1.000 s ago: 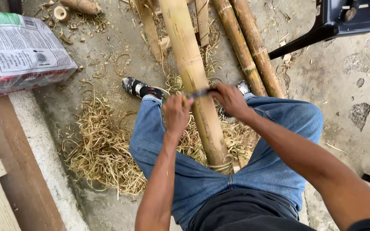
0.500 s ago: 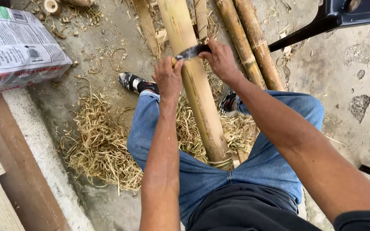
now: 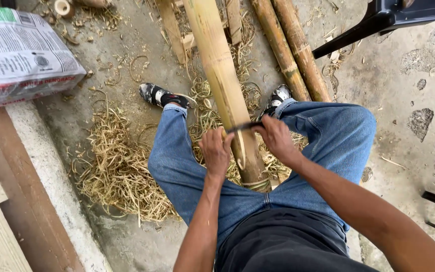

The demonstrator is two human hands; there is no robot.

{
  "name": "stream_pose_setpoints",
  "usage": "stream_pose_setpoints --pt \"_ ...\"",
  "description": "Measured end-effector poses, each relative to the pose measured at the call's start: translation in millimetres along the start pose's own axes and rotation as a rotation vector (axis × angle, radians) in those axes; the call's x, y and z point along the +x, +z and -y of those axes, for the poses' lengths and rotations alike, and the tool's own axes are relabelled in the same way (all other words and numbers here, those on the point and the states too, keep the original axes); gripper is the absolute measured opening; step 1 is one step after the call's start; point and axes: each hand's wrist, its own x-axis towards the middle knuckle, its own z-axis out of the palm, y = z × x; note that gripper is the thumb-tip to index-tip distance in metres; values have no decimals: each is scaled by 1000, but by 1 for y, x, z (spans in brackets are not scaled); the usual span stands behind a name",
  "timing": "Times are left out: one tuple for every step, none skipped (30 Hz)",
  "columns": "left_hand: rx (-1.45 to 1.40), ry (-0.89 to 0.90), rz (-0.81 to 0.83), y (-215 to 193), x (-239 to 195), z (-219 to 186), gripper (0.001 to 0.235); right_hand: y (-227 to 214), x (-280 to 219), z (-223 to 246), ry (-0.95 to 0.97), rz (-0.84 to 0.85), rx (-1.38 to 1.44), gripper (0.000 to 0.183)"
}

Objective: Scraping the outer layer of a bamboo pole using a curved knife.

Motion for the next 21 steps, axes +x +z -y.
stream_pose_setpoints --pt "2 1 2 -5 -15 -4 38 0 -17 -1 2 -1 2 31" --pt "-18 12 15 -11 -29 -8 37 0 -34 -2 75 72 -34 34" --pt "-38 19 24 -16 -44 -11 37 1 -49 -3 143 148 -70 36" --pt "-37 16 22 -28 -51 -12 37 1 -63 -4 140 151 -70 36" --pt "-78 22 161 -37 -54 -13 36 -1 -74 -8 199 275 -107 38" --pt "-118 29 300 -45 -57 -15 34 -3 -84 -12 260 398 -145 40" --pt "-122 29 295 -52 -52 -15 34 -2 -83 -16 257 396 -150 40" --pt "-212 -58 399 -58 -47 -14 34 -2 -81 -20 167 513 -138 41" --pt "-301 -144 503 -65 -41 -13 36 0 -78 -25 78 628 -124 42" --pt "-303 -142 499 -54 -22 -5 36 -5 -45 -19 76 626 -128 42" --pt "-307 -146 394 -44 -6 2 32 -10 -16 -12 73 515 -61 37" --pt "-309 -151 288 -34 9 9 31 -14 14 -5 71 404 6 34" --pt "-310 -156 283 -24 37 17 31 -13 46 -5 65 409 4 34" --pt "-258 -97 165 -15 65 24 32 -11 78 -5 9 322 -16 33" --pt "-207 -26 46 -4 98 32 36 -10 114 -6 -47 225 -39 32" --pt "-210 -21 38 -4 132 34 36 -8 144 -8 -52 220 -45 32" --pt "-174 -73 60 -4 160 34 36 -6 170 -12 -35 153 -46 33" --pt "-138 -125 83 -4 189 35 36 -3 196 -15 -19 86 -48 36" --pt "-139 -128 83 -4 207 36 36 1 211 -18 -19 90 -49 36" --pt "-113 -139 73 -5 224 38 36 5 226 -21 -1 57 -60 35" --pt "-84 -149 68 -6 240 39 36 10 238 -24 21 24 -67 35"
